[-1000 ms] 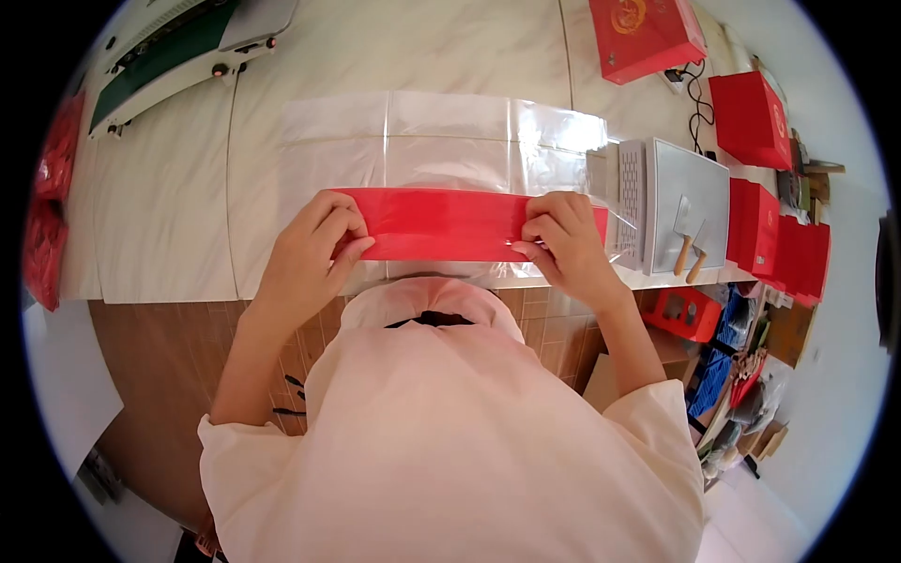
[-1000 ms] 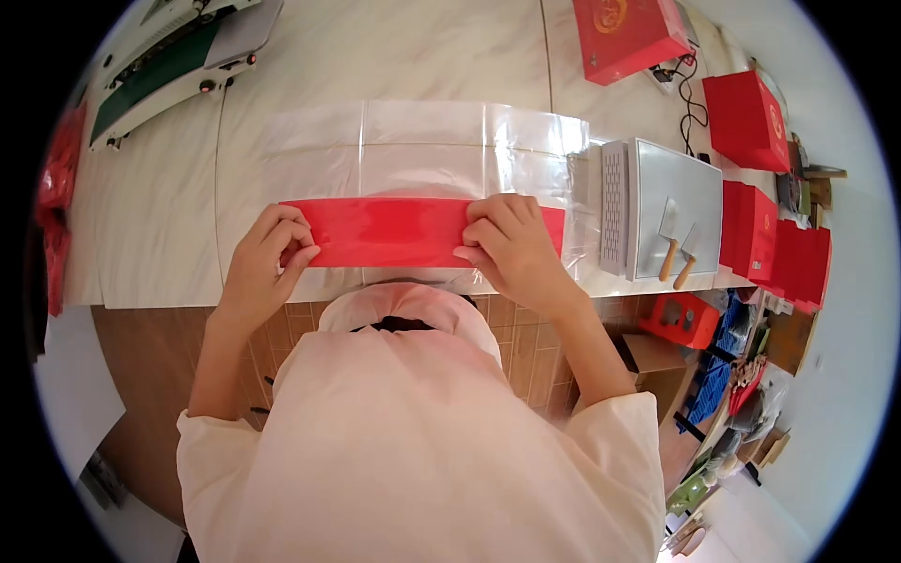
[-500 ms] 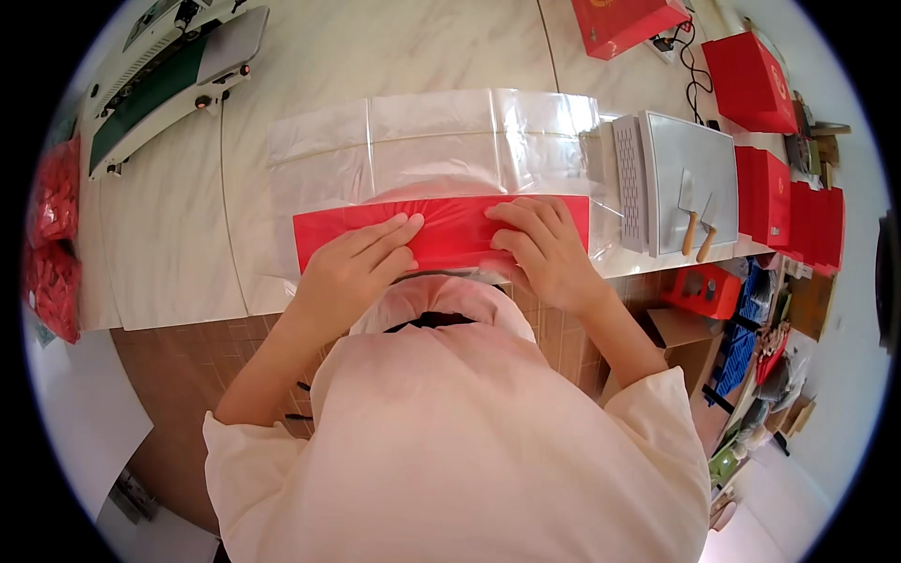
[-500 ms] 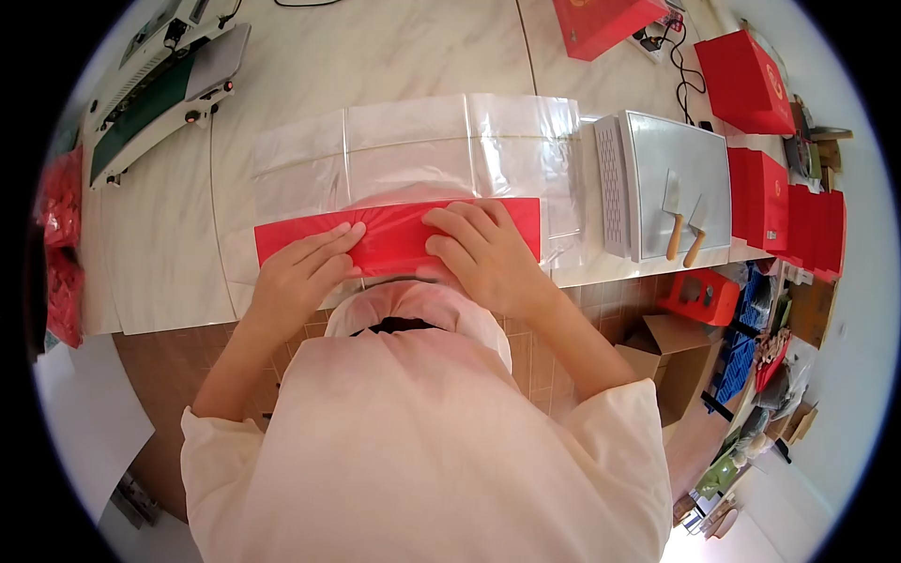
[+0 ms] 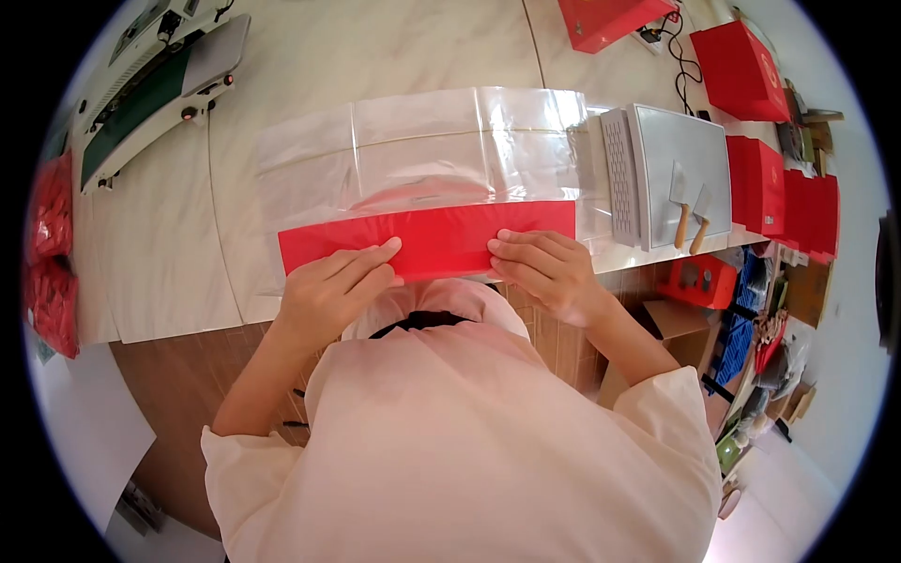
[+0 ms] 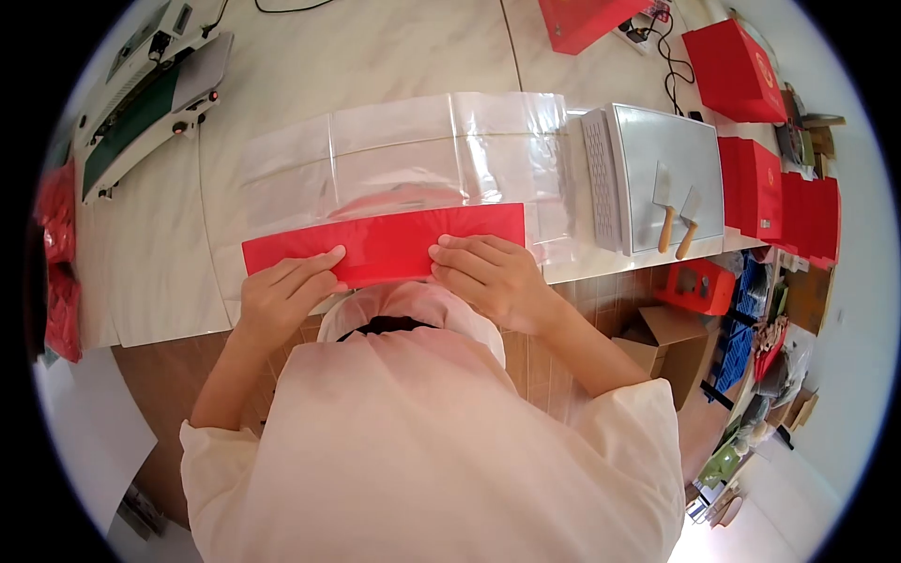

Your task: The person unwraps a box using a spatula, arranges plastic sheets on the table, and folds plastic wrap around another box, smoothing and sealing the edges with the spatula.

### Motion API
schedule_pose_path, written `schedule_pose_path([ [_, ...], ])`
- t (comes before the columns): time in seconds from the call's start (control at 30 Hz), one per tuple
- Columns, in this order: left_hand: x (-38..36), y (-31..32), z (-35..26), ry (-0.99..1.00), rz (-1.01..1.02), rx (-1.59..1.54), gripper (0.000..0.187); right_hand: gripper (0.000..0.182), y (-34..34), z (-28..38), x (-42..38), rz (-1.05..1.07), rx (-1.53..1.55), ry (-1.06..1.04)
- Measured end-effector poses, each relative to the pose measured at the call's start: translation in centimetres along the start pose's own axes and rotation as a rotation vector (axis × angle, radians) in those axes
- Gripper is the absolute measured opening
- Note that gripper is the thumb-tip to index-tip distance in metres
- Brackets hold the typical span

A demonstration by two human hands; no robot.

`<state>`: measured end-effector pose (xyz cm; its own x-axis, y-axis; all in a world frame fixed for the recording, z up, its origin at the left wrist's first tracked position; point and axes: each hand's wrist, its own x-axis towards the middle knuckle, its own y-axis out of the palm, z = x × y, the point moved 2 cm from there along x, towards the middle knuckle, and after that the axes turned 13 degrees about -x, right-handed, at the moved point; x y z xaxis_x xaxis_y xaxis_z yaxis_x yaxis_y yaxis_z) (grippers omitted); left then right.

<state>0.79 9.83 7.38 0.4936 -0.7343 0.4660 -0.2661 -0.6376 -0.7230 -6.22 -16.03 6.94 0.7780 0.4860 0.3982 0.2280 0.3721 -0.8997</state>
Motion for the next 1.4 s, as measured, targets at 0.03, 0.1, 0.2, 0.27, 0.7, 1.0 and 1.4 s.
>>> schedule_pose_path([
  [0.03, -0.1, 0.0, 0.1, -0.011, -0.008, -0.002, 0.021, 0.014, -0.1, 0.0, 0.1, -0.019, 0.015, 0.009],
  [0.1, -0.1, -0.1, 0.2, -0.022, -0.010, -0.005, 0.019, 0.014, 0.1, 0.0, 0.3, -0.039, 0.031, 0.022],
  [0.2, 0.5, -0.2, 0.6, -0.174, -0.046, -0.091, 0.018, 0.015, 0.3, -0.4, 0.9, -0.094, 0.100, 0.120],
  [0.27, 0.7, -0.3, 1.0, -0.328, -0.042, -0.177, 0.017, 0.018, 0.1, -0.5, 1.7, -0.076, 0.176, 0.250],
  [0.7, 0.9, 0.2, 0.9, -0.529, -0.085, -0.331, 0.016, 0.019, 1.3, 0.5, 1.8, -0.157, 0.086, 0.295],
  [1.0, 0.8, 0.5, 0.4, -0.596, -0.090, -0.341, 0.016, 0.021, 1.3, -0.4, 0.6, -0.230, -0.044, 0.443],
  [1.4, 1.1, 1.0, 0.1, -0.701, -0.117, -0.339, 0.017, 0.014, -5.8, -17.8, -21.3, -0.290, -0.858, 1.136],
])
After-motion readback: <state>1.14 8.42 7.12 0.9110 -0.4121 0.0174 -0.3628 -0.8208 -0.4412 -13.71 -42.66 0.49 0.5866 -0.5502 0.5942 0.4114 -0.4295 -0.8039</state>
